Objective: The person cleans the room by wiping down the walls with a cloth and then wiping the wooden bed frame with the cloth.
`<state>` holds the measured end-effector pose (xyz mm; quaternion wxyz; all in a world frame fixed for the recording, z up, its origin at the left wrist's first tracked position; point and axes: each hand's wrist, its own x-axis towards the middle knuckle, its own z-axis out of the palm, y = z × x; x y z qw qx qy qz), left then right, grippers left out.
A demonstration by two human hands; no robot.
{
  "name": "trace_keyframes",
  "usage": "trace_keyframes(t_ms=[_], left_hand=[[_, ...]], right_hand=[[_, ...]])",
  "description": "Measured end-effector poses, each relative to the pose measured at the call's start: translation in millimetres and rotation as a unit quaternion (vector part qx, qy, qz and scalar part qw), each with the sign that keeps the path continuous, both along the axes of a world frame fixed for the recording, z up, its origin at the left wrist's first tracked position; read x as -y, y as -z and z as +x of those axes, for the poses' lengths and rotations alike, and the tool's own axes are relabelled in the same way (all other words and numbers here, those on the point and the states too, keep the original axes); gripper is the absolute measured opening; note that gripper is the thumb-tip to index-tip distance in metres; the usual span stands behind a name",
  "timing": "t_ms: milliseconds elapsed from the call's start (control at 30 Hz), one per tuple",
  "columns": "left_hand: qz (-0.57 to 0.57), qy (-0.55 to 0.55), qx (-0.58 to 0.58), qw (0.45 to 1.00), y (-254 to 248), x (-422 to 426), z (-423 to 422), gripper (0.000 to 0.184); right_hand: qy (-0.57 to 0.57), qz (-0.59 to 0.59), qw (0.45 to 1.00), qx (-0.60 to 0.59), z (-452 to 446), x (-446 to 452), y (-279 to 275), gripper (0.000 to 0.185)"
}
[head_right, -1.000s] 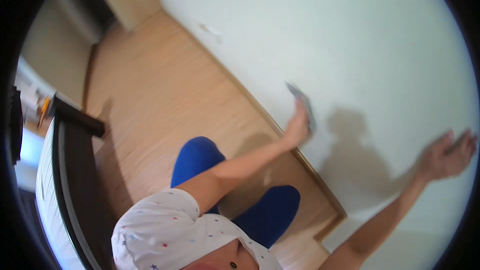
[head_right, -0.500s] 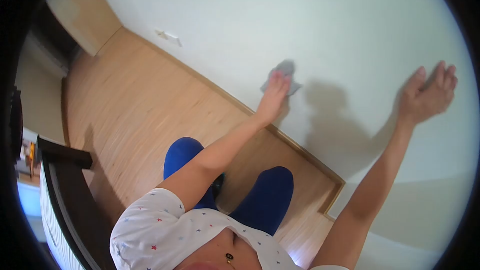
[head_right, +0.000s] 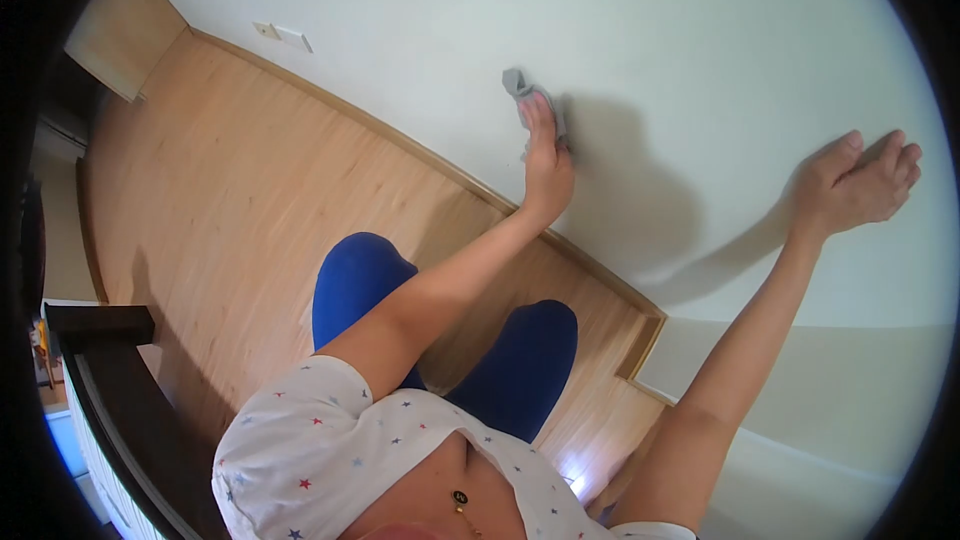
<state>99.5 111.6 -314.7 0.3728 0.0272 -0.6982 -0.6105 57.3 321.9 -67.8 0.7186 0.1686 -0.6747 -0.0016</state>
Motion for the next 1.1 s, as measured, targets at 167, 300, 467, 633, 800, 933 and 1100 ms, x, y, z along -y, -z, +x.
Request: trace_keyframes(t_ms=[167, 300, 467, 633, 800, 933, 1100], left_hand=[[0.116, -0.084, 0.059, 0.988, 76, 20, -18, 0.075], [0.420, -0.028, 0.244, 0.874, 181, 56, -27, 0.074], [0.507, 0.040, 0.282, 0.814, 174, 48, -19, 0.073], [0.443, 0.040, 0.317, 0.838, 191, 2, -15, 0.075], [0.466, 0.024, 0.278, 0.840, 214, 68, -22, 0.073], [0.403, -0.038, 0.223, 0.887, 219, 83, -21, 0.071], [0.360, 0.063, 0.334, 0.869, 279, 31, -15, 0.064]], right_hand=[[0.006, 0.006, 1.000, -0.019, -2, 3, 3, 0.046], [0.005, 0.019, 0.999, -0.036, -1, 4, 6, 0.048], [0.032, 0.033, 0.999, -0.021, -2, -7, 1, 0.054], [0.011, 0.018, 1.000, 0.000, 0, 1, -2, 0.059], [0.009, 0.005, 1.000, 0.012, 4, 4, 3, 0.064], [0.000, 0.019, 1.000, -0.001, 6, 14, 1, 0.068], [0.006, 0.017, 1.000, 0.010, 5, 16, -2, 0.069]])
